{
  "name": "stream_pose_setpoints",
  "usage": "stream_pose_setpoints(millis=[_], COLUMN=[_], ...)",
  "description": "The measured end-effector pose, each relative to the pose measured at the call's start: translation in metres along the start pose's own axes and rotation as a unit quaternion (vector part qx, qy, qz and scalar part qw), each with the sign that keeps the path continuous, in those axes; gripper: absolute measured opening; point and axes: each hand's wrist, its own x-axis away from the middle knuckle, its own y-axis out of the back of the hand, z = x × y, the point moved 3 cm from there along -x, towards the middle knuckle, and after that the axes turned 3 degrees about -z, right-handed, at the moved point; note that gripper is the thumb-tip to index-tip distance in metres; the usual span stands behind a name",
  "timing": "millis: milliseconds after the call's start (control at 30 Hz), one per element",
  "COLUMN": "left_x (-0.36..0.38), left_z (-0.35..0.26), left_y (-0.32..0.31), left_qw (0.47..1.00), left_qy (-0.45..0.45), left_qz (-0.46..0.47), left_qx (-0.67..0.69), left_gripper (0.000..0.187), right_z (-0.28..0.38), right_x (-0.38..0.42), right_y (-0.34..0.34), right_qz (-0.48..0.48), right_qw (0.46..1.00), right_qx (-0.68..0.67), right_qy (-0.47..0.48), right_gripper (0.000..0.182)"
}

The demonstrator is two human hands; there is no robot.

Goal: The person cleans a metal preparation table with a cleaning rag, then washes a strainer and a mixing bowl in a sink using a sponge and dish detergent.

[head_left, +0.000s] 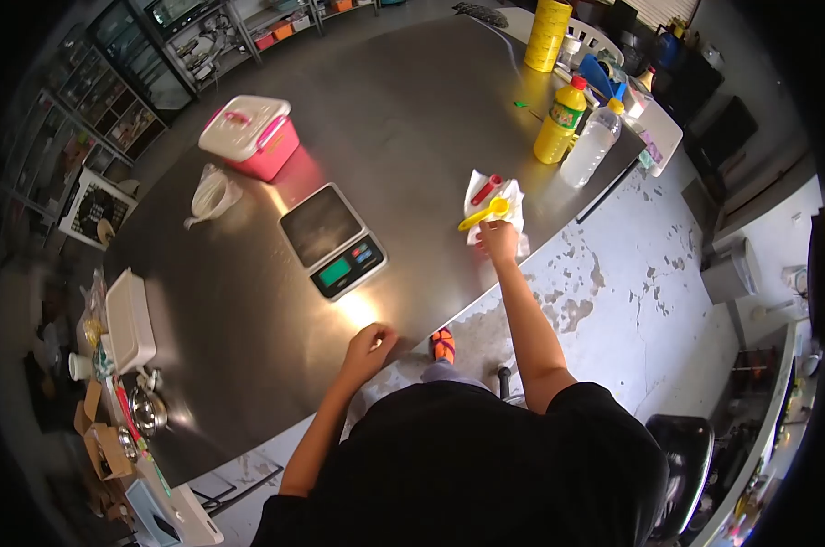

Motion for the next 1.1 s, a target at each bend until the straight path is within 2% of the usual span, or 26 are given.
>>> stream_pose_setpoints(millis=[67, 167, 233, 300, 333, 367, 433, 467, 533, 600, 667, 700, 767, 800, 867, 900, 933, 1000, 1100], left_x=[-0.070, -0.165, -0.220, -0.265, -0.281, -0.295, -0.310, -0.315, -0.321, -0.321, -0.319, -0.318, -0.319, -0.319, -0.316, -0.300, -0.289, -0.269, -0.257], left_z=[-0.028, -0.056, -0.059, -0.052, -0.050, -0.047, -0.049, -0.051, -0.050, -0.048, -0.044, -0.044, -0.042, -0.034, -0.013, -0.031, -0.039, -0.040, -0.028], left_y=[-0.035, -0.089, -0.123, -0.150, -0.161, -0.169, -0.179, -0.184, -0.188, -0.189, -0.187, -0.184, -0.174, -0.170, -0.163, -0.158, -0.154, -0.156, -0.155], left_qw=[0.992, 0.981, 0.977, 0.954, 0.953, 0.949, 0.937, 0.937, 0.919, 0.915, 0.928, 0.927, 0.965, 0.964, 0.998, 0.994, 0.993, 0.978, 0.978], left_qy=[-0.095, -0.176, -0.156, -0.174, -0.175, -0.155, -0.089, -0.093, -0.001, 0.006, 0.022, 0.024, 0.088, 0.090, 0.048, 0.090, 0.091, 0.141, 0.137], left_qz=[0.031, 0.017, 0.032, 0.031, 0.038, 0.009, -0.026, -0.021, 0.001, 0.001, -0.011, -0.008, -0.012, -0.012, -0.031, 0.012, 0.008, 0.085, 0.078], left_qx=[-0.076, -0.085, -0.142, -0.242, -0.244, -0.276, -0.335, -0.335, -0.395, -0.404, -0.373, -0.373, -0.249, -0.248, -0.011, 0.068, 0.069, 0.125, 0.137], left_gripper=[0.017, 0.014, 0.011, 0.012, 0.012, 0.014, 0.022, 0.022, 0.027, 0.028, 0.028, 0.028, 0.025, 0.025, 0.024, 0.023, 0.023, 0.019, 0.017], right_z=[0.003, -0.008, -0.010, -0.017, -0.019, -0.020, -0.020, -0.019, -0.018, -0.016, -0.015, -0.014, -0.009, -0.007, -0.002, -0.003, -0.004, 0.000, 0.014], right_x=[-0.023, -0.039, -0.039, -0.041, -0.041, -0.040, -0.037, -0.037, -0.035, -0.034, -0.032, -0.030, -0.029, -0.029, -0.029, -0.029, -0.031, -0.029, -0.020], right_y=[0.001, 0.001, 0.004, 0.001, -0.001, -0.002, -0.002, 0.000, 0.003, 0.007, 0.012, 0.015, 0.022, 0.026, 0.030, 0.030, 0.029, 0.026, 0.025], right_qz=[0.022, 0.042, 0.034, 0.045, 0.052, 0.048, 0.033, 0.027, 0.029, 0.033, 0.044, 0.044, 0.059, 0.060, 0.077, 0.080, 0.092, 0.111, 0.149], right_qw=[0.999, 0.997, 0.994, 0.995, 0.996, 0.996, 0.997, 0.997, 0.993, 0.986, 0.963, 0.962, 0.964, 0.964, 0.968, 0.968, 0.968, 0.968, 0.974], right_qx=[0.046, 0.032, 0.102, 0.087, 0.072, 0.070, -0.044, -0.045, -0.098, -0.148, -0.232, -0.232, -0.230, -0.229, -0.217, -0.216, -0.216, -0.215, -0.169], right_qy=[-0.019, -0.052, 0.014, 0.000, -0.008, -0.014, -0.049, -0.052, -0.057, -0.076, -0.132, -0.135, -0.124, -0.125, -0.104, -0.103, -0.089, -0.074, -0.005], right_gripper=[0.026, 0.027, 0.027, 0.024, 0.022, 0.022, 0.021, 0.021, 0.020, 0.020, 0.021, 0.021, 0.023, 0.023, 0.022, 0.022, 0.022, 0.021, 0.018])
